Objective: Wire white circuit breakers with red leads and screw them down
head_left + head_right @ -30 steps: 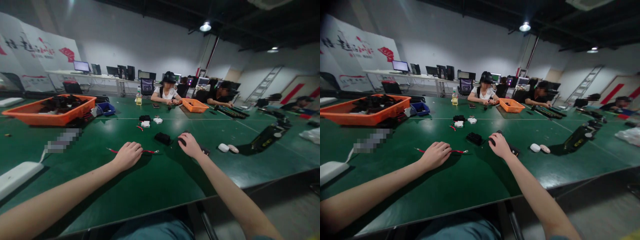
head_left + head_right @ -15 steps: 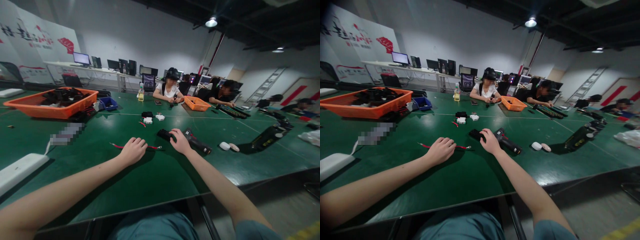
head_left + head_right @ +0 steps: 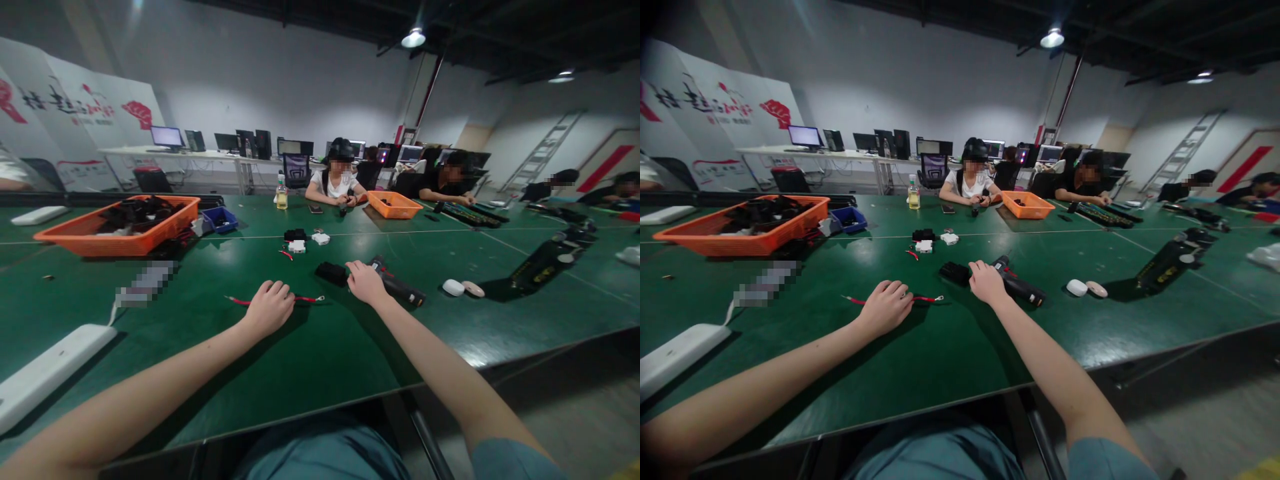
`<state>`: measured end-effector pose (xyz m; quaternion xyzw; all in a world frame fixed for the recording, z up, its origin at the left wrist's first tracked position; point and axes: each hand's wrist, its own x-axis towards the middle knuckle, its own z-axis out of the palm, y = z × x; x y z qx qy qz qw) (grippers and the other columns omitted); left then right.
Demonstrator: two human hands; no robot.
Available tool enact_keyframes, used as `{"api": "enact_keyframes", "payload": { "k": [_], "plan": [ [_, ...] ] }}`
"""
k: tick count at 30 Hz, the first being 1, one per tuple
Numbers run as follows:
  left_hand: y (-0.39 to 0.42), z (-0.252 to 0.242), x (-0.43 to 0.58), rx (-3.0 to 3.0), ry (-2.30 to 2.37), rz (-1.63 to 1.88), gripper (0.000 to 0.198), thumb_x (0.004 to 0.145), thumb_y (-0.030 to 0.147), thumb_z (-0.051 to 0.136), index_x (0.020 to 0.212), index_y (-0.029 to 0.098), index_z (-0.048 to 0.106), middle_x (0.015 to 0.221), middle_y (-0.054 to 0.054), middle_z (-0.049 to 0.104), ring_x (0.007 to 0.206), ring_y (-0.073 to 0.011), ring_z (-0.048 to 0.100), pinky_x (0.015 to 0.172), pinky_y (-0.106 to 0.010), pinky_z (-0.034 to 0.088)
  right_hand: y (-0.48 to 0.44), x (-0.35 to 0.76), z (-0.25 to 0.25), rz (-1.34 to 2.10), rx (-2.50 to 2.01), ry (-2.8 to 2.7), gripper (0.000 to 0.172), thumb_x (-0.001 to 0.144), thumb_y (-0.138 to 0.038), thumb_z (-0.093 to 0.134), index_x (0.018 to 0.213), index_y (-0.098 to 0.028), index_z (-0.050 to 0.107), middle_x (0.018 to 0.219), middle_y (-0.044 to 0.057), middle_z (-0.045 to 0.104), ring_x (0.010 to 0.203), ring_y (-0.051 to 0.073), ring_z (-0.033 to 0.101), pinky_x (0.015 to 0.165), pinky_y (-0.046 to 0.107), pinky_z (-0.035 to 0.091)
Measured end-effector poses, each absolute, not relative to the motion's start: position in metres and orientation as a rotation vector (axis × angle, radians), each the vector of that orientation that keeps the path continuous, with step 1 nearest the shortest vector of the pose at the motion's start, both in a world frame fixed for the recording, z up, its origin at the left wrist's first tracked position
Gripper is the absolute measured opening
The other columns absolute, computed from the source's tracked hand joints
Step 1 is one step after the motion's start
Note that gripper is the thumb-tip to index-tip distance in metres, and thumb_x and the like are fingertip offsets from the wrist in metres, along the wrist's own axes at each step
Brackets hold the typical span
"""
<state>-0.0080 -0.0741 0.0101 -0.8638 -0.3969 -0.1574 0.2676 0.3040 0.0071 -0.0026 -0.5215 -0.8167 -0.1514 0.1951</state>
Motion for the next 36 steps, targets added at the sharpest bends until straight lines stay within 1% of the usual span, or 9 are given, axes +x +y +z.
{"api": "enact_keyframes", "payload": {
  "k": [6,12,16,20,22,24,26,29,36],
  "plan": [
    [-0.073,0.009,-0.008,-2.343,-1.102,-0.425,0.023,0.096,0.025,0.048,0.089,0.019,0.069,0.089,-0.010,0.064,0.091,-0.0250,0.057,0.079,-0.040,0.040,0.026,0.322,-0.002,-0.436,-1.549,-2.241,0.036,0.089,-0.013,0.044,0.121,-0.013,0.061,0.113,0.016,0.065,0.104,0.029,0.060,0.091,0.042,0.046],
    [-0.073,0.008,-0.008,-2.347,-1.105,-0.430,0.023,0.096,0.026,0.048,0.090,0.020,0.070,0.089,-0.010,0.064,0.090,-0.0248,0.057,0.077,-0.040,0.038,0.043,0.349,-0.003,-0.425,-1.612,-2.167,0.029,0.088,-0.013,0.046,0.112,-0.014,0.064,0.109,0.016,0.066,0.102,0.028,0.061,0.090,0.041,0.046],
    [-0.072,0.007,-0.007,-2.344,-1.092,-0.403,0.025,0.096,0.026,0.047,0.090,0.019,0.070,0.088,-0.010,0.064,0.089,-0.0251,0.057,0.076,-0.040,0.039,0.034,0.350,-0.003,-0.417,-1.576,-2.141,0.028,0.095,-0.023,0.043,0.112,-0.013,0.064,0.109,0.016,0.065,0.101,0.028,0.061,0.090,0.042,0.046],
    [-0.070,0.005,-0.008,-2.352,-1.069,-0.414,0.025,0.096,0.027,0.047,0.088,0.020,0.070,0.087,-0.011,0.064,0.089,-0.0256,0.057,0.075,-0.041,0.039,0.017,0.321,-0.009,-0.301,-1.402,-2.199,0.045,0.099,-0.047,0.045,0.128,-0.014,0.056,0.124,0.017,0.062,0.115,0.030,0.057,0.100,0.045,0.043],
    [-0.070,0.004,-0.008,-2.351,-1.062,-0.414,0.025,0.095,0.027,0.047,0.087,0.020,0.070,0.087,-0.011,0.064,0.088,-0.0254,0.057,0.075,-0.041,0.040,0.013,0.306,-0.014,-0.188,-1.381,-2.206,0.065,0.092,-0.058,0.053,0.139,-0.013,0.047,0.134,0.019,0.057,0.121,0.031,0.054,0.102,0.046,0.043],
    [-0.070,0.005,-0.008,-2.343,-1.058,-0.402,0.025,0.095,0.027,0.047,0.087,0.020,0.069,0.087,-0.011,0.064,0.089,-0.0252,0.058,0.075,-0.041,0.040,0.014,0.297,-0.019,-0.057,-1.417,-2.209,0.079,0.086,-0.060,0.061,0.145,-0.012,0.040,0.135,0.021,0.057,0.119,0.032,0.057,0.100,0.046,0.045],
    [-0.070,0.005,-0.007,-2.334,-1.052,-0.384,0.025,0.096,0.027,0.047,0.087,0.020,0.069,0.087,-0.011,0.065,0.089,-0.0253,0.058,0.074,-0.041,0.040,0.017,0.296,-0.020,0.053,-1.456,-2.187,0.075,0.084,-0.054,0.065,0.143,-0.013,0.043,0.127,0.019,0.062,0.112,0.031,0.061,0.095,0.044,0.048],
    [-0.070,0.007,-0.007,-2.321,-1.041,-0.347,0.026,0.097,0.028,0.046,0.087,0.020,0.068,0.088,-0.010,0.065,0.089,-0.0252,0.058,0.074,-0.040,0.041,0.018,0.304,-0.015,0.097,-1.437,-2.043,0.058,0.084,-0.043,0.066,0.132,-0.015,0.051,0.117,0.015,0.066,0.107,0.028,0.063,0.093,0.041,0.050],
    [-0.070,0.009,-0.006,-2.334,-1.032,-0.326,0.024,0.097,0.028,0.048,0.088,0.020,0.068,0.090,-0.009,0.065,0.089,-0.0247,0.058,0.074,-0.039,0.041,-0.005,0.319,0.007,-0.063,-1.216,-1.815,0.043,0.083,-0.034,0.064,0.121,-0.017,0.054,0.118,0.013,0.058,0.102,0.025,0.061,0.093,0.038,0.051]
  ]
}}
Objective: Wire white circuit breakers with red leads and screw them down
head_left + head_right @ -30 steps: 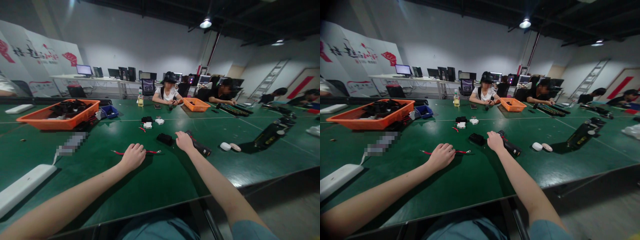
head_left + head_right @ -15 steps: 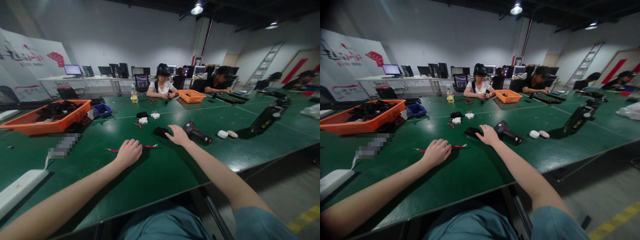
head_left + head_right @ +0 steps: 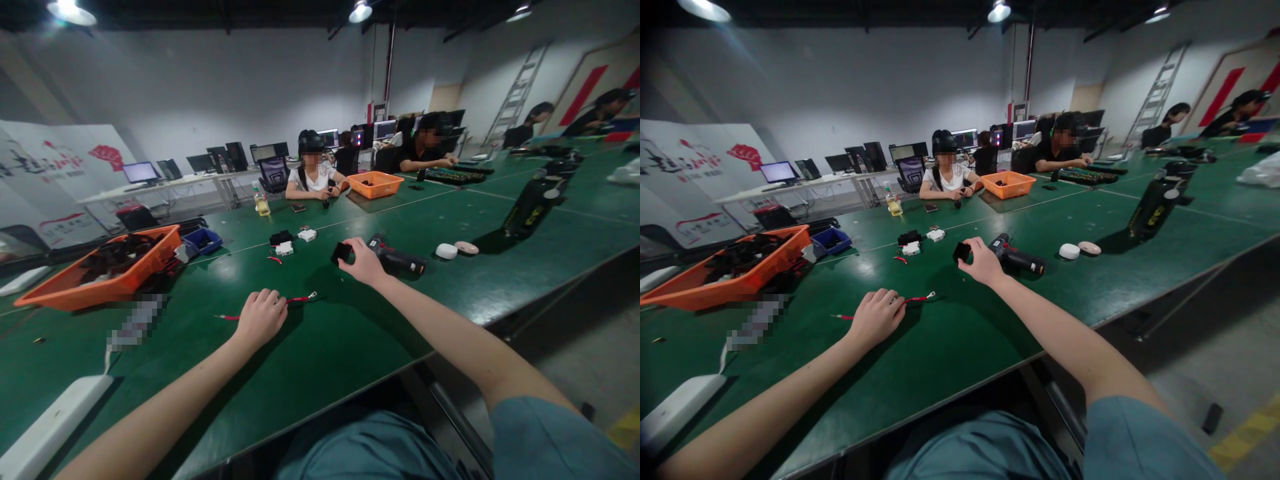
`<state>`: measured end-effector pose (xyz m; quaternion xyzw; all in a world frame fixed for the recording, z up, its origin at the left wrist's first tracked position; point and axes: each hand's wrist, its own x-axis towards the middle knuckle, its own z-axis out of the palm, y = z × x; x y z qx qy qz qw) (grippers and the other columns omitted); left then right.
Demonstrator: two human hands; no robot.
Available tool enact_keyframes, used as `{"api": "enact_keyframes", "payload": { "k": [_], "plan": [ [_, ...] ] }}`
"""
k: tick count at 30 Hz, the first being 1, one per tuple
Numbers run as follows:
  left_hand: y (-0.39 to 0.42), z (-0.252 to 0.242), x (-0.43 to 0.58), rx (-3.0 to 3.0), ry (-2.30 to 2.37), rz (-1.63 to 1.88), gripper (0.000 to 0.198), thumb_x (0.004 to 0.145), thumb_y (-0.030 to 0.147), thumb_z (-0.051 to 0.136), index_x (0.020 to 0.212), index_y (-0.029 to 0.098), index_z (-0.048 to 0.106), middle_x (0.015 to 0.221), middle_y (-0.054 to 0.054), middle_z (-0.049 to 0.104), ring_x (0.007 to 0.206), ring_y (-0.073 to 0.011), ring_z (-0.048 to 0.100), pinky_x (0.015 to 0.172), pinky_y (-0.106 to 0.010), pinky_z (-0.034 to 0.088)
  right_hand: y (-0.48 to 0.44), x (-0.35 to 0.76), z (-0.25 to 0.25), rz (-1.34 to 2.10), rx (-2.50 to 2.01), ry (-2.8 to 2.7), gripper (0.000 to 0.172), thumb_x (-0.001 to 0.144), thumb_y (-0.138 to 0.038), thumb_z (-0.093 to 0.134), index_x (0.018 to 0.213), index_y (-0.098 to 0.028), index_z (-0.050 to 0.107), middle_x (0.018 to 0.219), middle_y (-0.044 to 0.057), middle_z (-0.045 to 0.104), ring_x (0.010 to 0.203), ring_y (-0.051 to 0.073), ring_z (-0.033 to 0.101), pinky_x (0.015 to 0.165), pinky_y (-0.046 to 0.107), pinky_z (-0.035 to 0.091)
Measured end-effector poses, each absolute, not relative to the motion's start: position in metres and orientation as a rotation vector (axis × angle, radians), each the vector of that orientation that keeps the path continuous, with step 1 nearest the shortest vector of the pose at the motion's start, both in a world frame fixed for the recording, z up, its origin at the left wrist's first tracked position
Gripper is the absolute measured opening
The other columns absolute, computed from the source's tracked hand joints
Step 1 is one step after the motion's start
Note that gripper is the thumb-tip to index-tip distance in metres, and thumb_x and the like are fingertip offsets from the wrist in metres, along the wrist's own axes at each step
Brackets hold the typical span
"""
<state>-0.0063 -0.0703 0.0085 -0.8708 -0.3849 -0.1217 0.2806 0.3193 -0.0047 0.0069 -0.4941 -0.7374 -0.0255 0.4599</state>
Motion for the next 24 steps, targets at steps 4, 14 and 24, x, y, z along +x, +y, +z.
{"api": "enact_keyframes", "payload": {
  "k": [4,14,24],
  "plan": [
    [-0.070,0.010,-0.005,-2.331,-1.036,-0.317,0.024,0.097,0.029,0.047,0.088,0.020,0.068,0.089,-0.009,0.065,0.088,-0.0247,0.058,0.074,-0.039,0.041,-0.004,0.317,0.009,0.113,-1.208,-1.590,0.039,0.083,-0.039,0.064,0.113,-0.015,0.056,0.109,0.012,0.062,0.092,0.024,0.062,0.085,0.038,0.053],
    [-0.070,0.010,-0.006,-2.330,-1.051,-0.272,0.027,0.098,0.029,0.045,0.090,0.020,0.069,0.090,-0.009,0.065,0.089,-0.0243,0.058,0.074,-0.038,0.039,-0.006,0.327,0.015,0.028,-1.102,-1.438,0.054,0.083,-0.039,0.065,0.129,-0.018,0.048,0.120,0.013,0.059,0.096,0.024,0.060,0.087,0.041,0.053],
    [-0.070,0.009,-0.006,-2.344,-1.064,-0.294,0.027,0.098,0.028,0.045,0.089,0.019,0.069,0.091,-0.009,0.065,0.090,-0.0243,0.057,0.076,-0.039,0.038,-0.024,0.308,0.017,-0.033,-1.148,-2.285,0.058,0.085,-0.042,0.066,0.136,-0.018,0.050,0.125,0.013,0.063,0.111,0.029,0.060,0.097,0.043,0.049]
  ]
}}
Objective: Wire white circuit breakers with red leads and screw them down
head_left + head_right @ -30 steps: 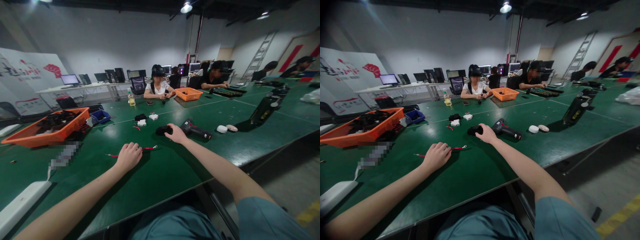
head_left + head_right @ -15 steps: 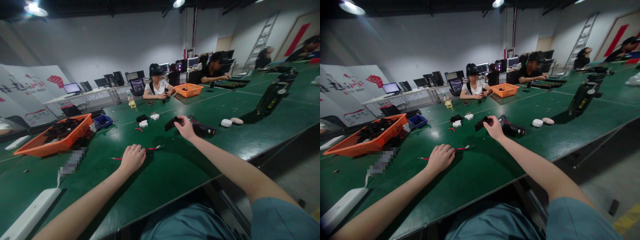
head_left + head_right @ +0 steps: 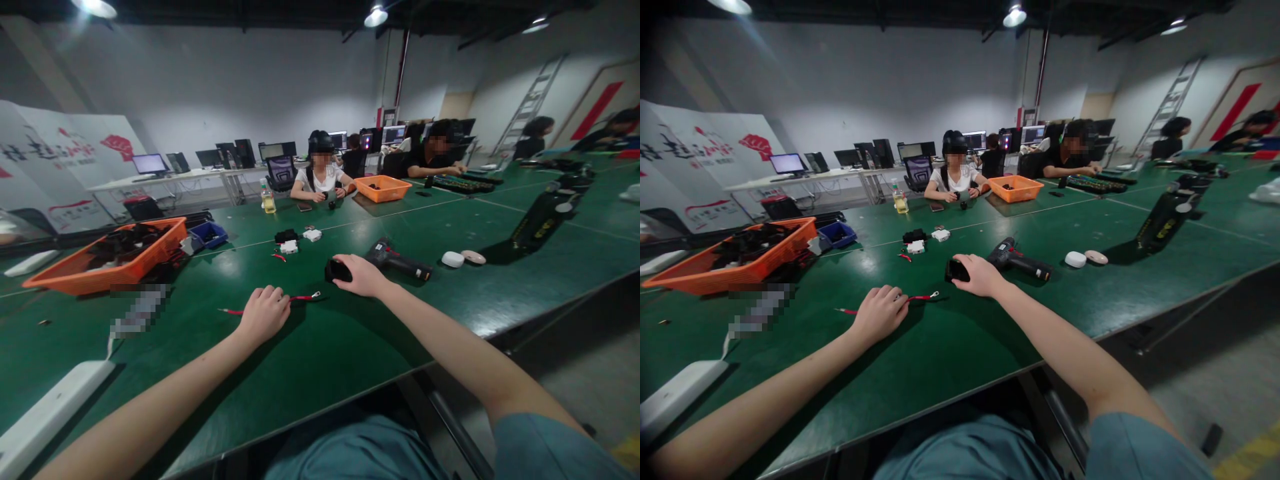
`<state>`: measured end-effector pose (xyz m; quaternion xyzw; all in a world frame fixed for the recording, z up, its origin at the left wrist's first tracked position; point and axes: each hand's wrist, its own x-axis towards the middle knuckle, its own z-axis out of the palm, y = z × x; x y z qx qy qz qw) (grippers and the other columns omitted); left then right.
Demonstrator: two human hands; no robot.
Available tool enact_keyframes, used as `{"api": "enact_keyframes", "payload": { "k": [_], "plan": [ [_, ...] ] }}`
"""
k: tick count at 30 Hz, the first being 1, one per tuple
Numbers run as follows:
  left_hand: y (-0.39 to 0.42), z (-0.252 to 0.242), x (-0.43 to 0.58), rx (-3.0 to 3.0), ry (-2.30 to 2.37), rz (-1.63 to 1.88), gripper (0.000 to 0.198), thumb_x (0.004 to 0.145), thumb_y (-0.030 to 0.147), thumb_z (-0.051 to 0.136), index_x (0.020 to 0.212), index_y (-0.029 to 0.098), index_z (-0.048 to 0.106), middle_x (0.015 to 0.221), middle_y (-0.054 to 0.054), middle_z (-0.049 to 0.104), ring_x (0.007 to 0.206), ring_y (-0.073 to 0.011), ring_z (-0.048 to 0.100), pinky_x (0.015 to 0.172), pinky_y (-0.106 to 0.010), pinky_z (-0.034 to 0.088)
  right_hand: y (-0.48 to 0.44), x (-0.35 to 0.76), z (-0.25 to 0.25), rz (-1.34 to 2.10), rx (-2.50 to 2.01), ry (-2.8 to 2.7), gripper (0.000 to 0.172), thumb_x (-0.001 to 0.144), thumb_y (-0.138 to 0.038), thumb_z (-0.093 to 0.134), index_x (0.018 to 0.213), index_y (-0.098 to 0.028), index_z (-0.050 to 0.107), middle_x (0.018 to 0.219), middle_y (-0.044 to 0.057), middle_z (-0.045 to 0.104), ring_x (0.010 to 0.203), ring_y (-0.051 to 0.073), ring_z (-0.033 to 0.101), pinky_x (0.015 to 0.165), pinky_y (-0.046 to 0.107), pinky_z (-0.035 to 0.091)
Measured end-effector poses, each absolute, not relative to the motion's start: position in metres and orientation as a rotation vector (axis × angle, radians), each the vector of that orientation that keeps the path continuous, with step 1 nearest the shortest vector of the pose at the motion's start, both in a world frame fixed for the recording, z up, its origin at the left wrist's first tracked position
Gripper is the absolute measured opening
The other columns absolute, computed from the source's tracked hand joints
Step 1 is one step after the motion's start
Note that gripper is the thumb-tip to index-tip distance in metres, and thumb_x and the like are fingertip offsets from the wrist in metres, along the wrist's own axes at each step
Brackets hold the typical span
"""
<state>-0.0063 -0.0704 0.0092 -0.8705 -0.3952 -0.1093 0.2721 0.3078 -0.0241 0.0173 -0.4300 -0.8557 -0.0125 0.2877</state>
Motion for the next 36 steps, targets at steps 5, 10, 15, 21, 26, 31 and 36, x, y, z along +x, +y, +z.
{"api": "enact_keyframes", "payload": {
  "k": [5,10,15,21,26,31,36],
  "plan": [
    [-0.069,0.008,-0.007,-2.344,-1.065,-0.293,0.026,0.098,0.028,0.046,0.090,0.020,0.069,0.091,-0.009,0.065,0.090,-0.0243,0.057,0.076,-0.039,0.038,-0.019,0.310,0.014,-0.011,-1.183,-2.456,0.052,0.090,-0.050,0.062,0.129,-0.017,0.058,0.119,0.012,0.068,0.105,0.027,0.063,0.093,0.040,0.049],
    [-0.070,0.008,-0.006,-2.332,-1.064,-0.284,0.028,0.098,0.029,0.044,0.090,0.020,0.069,0.090,-0.009,0.064,0.090,-0.0240,0.057,0.075,-0.039,0.038,-0.007,0.337,0.019,-0.151,-1.276,-2.303,0.042,0.103,-0.042,0.037,0.120,-0.016,0.065,0.121,0.011,0.069,0.114,0.024,0.060,0.102,0.038,0.041],
    [-0.071,0.009,-0.006,-2.329,-1.073,-0.285,0.028,0.099,0.029,0.044,0.090,0.020,0.069,0.091,-0.009,0.064,0.091,-0.0237,0.056,0.076,-0.038,0.038,0.013,0.363,0.009,-0.285,-1.551,-2.300,0.034,0.095,-0.043,0.055,0.108,-0.015,0.070,0.114,0.012,0.070,0.108,0.026,0.061,0.097,0.038,0.041],
    [-0.070,0.008,-0.006,-2.344,-1.083,-0.328,0.026,0.097,0.028,0.047,0.087,0.020,0.069,0.088,-0.009,0.065,0.089,-0.0238,0.057,0.075,-0.038,0.037,0.017,0.356,0.004,-0.480,-1.692,-2.291,0.028,0.091,-0.023,0.054,0.116,-0.016,0.066,0.116,0.013,0.067,0.110,0.028,0.056,0.097,0.039,0.035],
    [-0.071,0.010,-0.006,-2.359,-1.079,-0.334,0.025,0.097,0.027,0.047,0.087,0.020,0.070,0.089,-0.009,0.065,0.089,-0.0239,0.057,0.074,-0.038,0.037,0.017,0.356,0.009,-0.475,-1.791,-2.308,0.034,0.086,-0.017,0.055,0.119,-0.017,0.064,0.118,0.013,0.067,0.110,0.028,0.055,0.094,0.039,0.034],
    [-0.073,0.012,-0.005,-2.363,-1.077,-0.306,0.027,0.097,0.028,0.046,0.090,0.019,0.070,0.090,-0.009,0.065,0.090,-0.0243,0.057,0.074,-0.038,0.038,0.013,0.363,0.010,-0.511,-1.896,-2.306,0.026,0.087,-0.020,0.056,0.109,-0.017,0.069,0.114,0.014,0.069,0.109,0.030,0.055,0.094,0.042,0.032],
    [-0.072,0.012,-0.004,-2.358,-1.079,-0.285,0.030,0.099,0.029,0.042,0.091,0.019,0.069,0.091,-0.009,0.065,0.091,-0.0243,0.057,0.075,-0.038,0.038,0.012,0.367,0.009,-0.445,-1.865,-2.368,0.027,0.087,-0.015,0.052,0.104,-0.022,0.072,0.107,0.010,0.072,0.104,0.028,0.058,0.095,0.045,0.029]
  ]
}}
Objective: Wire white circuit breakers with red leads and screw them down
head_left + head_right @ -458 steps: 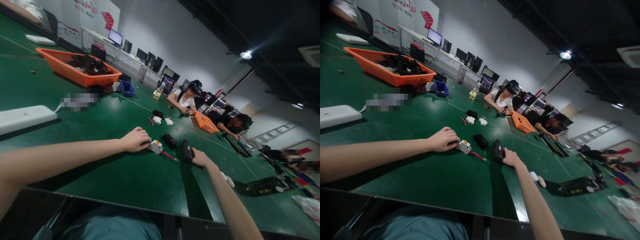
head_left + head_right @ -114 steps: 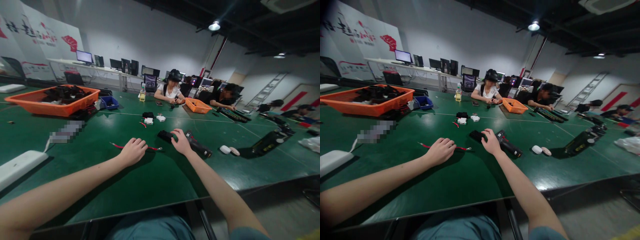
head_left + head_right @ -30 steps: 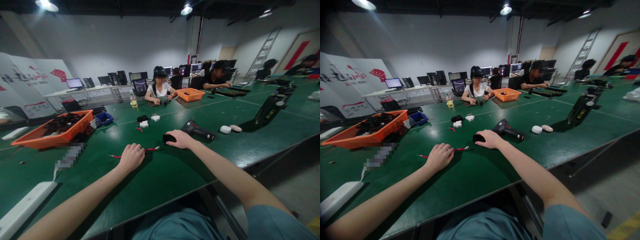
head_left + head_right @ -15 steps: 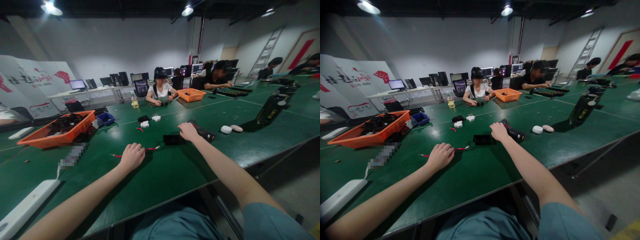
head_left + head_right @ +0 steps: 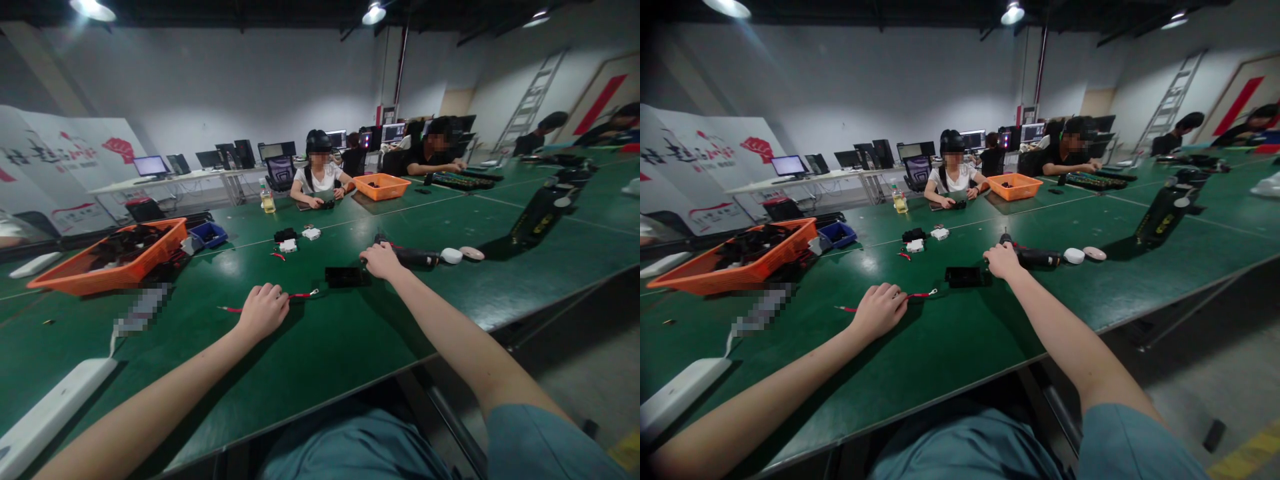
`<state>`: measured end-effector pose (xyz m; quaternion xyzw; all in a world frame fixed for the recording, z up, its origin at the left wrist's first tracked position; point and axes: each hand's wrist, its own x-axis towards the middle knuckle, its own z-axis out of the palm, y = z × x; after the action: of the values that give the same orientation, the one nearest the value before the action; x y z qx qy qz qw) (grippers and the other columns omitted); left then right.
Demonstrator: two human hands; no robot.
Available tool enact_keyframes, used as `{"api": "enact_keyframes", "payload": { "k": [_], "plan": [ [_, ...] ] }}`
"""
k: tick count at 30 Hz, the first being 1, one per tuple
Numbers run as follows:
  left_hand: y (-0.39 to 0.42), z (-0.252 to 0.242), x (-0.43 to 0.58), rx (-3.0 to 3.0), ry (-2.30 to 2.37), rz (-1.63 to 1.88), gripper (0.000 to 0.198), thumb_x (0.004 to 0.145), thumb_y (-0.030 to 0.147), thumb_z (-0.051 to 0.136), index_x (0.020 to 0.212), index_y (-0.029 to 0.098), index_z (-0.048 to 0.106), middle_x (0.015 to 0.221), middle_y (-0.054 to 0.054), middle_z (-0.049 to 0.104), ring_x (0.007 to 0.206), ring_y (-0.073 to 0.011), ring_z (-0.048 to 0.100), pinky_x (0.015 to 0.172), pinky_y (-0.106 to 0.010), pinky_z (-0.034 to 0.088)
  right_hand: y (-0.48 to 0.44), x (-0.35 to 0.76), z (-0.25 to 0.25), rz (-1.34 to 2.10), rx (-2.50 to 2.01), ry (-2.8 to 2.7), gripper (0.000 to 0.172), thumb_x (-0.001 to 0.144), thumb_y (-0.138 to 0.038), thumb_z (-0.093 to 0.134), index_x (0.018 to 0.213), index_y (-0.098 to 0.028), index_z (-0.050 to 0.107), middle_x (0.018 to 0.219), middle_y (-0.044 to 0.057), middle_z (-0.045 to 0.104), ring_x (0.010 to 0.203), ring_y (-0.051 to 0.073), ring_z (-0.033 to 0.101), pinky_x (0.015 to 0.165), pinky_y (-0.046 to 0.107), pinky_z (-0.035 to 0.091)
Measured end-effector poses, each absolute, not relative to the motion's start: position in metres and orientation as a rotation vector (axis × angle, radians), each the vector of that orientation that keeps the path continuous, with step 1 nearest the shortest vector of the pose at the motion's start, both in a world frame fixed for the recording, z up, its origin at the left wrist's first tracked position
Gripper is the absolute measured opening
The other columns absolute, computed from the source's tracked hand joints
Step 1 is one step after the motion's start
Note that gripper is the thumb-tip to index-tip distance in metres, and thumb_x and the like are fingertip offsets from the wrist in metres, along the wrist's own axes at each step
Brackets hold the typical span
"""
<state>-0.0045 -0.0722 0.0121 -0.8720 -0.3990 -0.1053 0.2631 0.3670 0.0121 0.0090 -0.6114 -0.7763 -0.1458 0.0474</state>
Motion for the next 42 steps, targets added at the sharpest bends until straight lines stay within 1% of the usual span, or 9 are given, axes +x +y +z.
{"api": "enact_keyframes", "payload": {
  "k": [5,9,16,19,24,27,32,37,42],
  "plan": [
    [-0.071,0.011,-0.004,-2.369,-1.088,-0.316,0.028,0.097,0.029,0.045,0.090,0.020,0.069,0.091,-0.010,0.065,0.090,-0.0247,0.057,0.074,-0.039,0.038,0.011,0.370,0.013,-0.320,-1.767,-2.414,0.015,0.087,-0.025,0.059,0.091,-0.022,0.073,0.099,0.009,0.074,0.099,0.028,0.060,0.094,0.046,0.029],
    [-0.071,0.011,-0.004,-2.358,-1.096,-0.284,0.028,0.098,0.029,0.044,0.092,0.020,0.069,0.092,-0.010,0.066,0.092,-0.0248,0.057,0.076,-0.039,0.039,0.010,0.370,0.014,-0.267,-1.740,-2.404,0.013,0.086,-0.028,0.060,0.084,-0.021,0.071,0.092,0.008,0.074,0.091,0.026,0.062,0.093,0.046,0.029],
    [-0.071,0.008,-0.006,-2.359,-1.097,-0.307,0.033,0.098,0.027,0.044,0.125,0.025,0.061,0.119,-0.010,0.066,0.100,-0.0253,0.059,0.079,-0.040,0.040,0.009,0.370,0.012,-0.253,-1.730,-2.403,0.022,0.090,-0.039,0.060,0.089,-0.020,0.071,0.095,0.009,0.074,0.094,0.027,0.063,0.096,0.047,0.028],
    [-0.070,0.005,-0.008,-2.380,-1.093,-0.306,0.037,0.098,0.025,0.045,0.132,0.028,0.058,0.120,-0.009,0.067,0.101,-0.0255,0.059,0.080,-0.040,0.040,0.008,0.368,0.013,-0.276,-1.665,-2.365,0.022,0.094,-0.036,0.055,0.097,-0.020,0.071,0.100,0.010,0.074,0.100,0.028,0.062,0.096,0.046,0.031],
    [-0.070,0.005,-0.009,-2.409,-1.098,-0.308,0.037,0.096,0.024,0.049,0.132,0.029,0.059,0.119,-0.008,0.067,0.103,-0.0261,0.058,0.082,-0.041,0.040,0.009,0.356,0.013,-0.059,-1.451,-2.248,0.035,0.102,-0.033,0.040,0.100,-0.018,0.071,0.104,0.010,0.073,0.099,0.023,0.064,0.088,0.034,0.042],
    [-0.071,0.006,-0.009,-2.419,-1.099,-0.299,0.037,0.096,0.025,0.050,0.131,0.029,0.060,0.120,-0.008,0.067,0.103,-0.0265,0.058,0.082,-0.041,0.040,0.004,0.345,0.012,0.138,-1.321,-2.195,0.038,0.102,-0.037,0.038,0.097,-0.018,0.071,0.100,0.008,0.073,0.091,0.019,0.065,0.080,0.028,0.045],
    [-0.070,0.006,-0.009,-2.438,-1.100,-0.299,0.039,0.095,0.025,0.050,0.132,0.031,0.061,0.114,-0.009,0.068,0.102,-0.0270,0.058,0.080,-0.041,0.040,-0.009,0.336,0.016,0.433,-1.297,-2.153,0.046,0.101,-0.049,0.035,0.106,-0.017,0.068,0.060,-0.001,0.062,0.056,0.015,0.057,0.060,0.025,0.041],
    [-0.068,0.005,-0.010,-2.435,-1.091,-0.278,0.040,0.096,0.027,0.048,0.134,0.031,0.059,0.107,-0.008,0.070,0.099,-0.0270,0.057,0.080,-0.041,0.038,-0.011,0.336,0.020,0.278,-1.321,-2.195,0.040,0.099,-0.046,0.042,0.097,-0.018,0.071,0.059,-0.002,0.060,0.053,0.013,0.050,0.058,0.025,0.034],
    [-0.068,0.004,-0.010,-2.437,-1.094,-0.276,0.039,0.097,0.027,0.047,0.134,0.031,0.059,0.106,-0.008,0.071,0.099,-0.0269,0.057,0.080,-0.041,0.038,-0.011,0.335,0.019,0.195,-1.344,-2.251,0.035,0.097,-0.043,0.047,0.092,-0.020,0.072,0.061,-0.001,0.061,0.056,0.012,0.051,0.056,0.025,0.030]
  ]
}}
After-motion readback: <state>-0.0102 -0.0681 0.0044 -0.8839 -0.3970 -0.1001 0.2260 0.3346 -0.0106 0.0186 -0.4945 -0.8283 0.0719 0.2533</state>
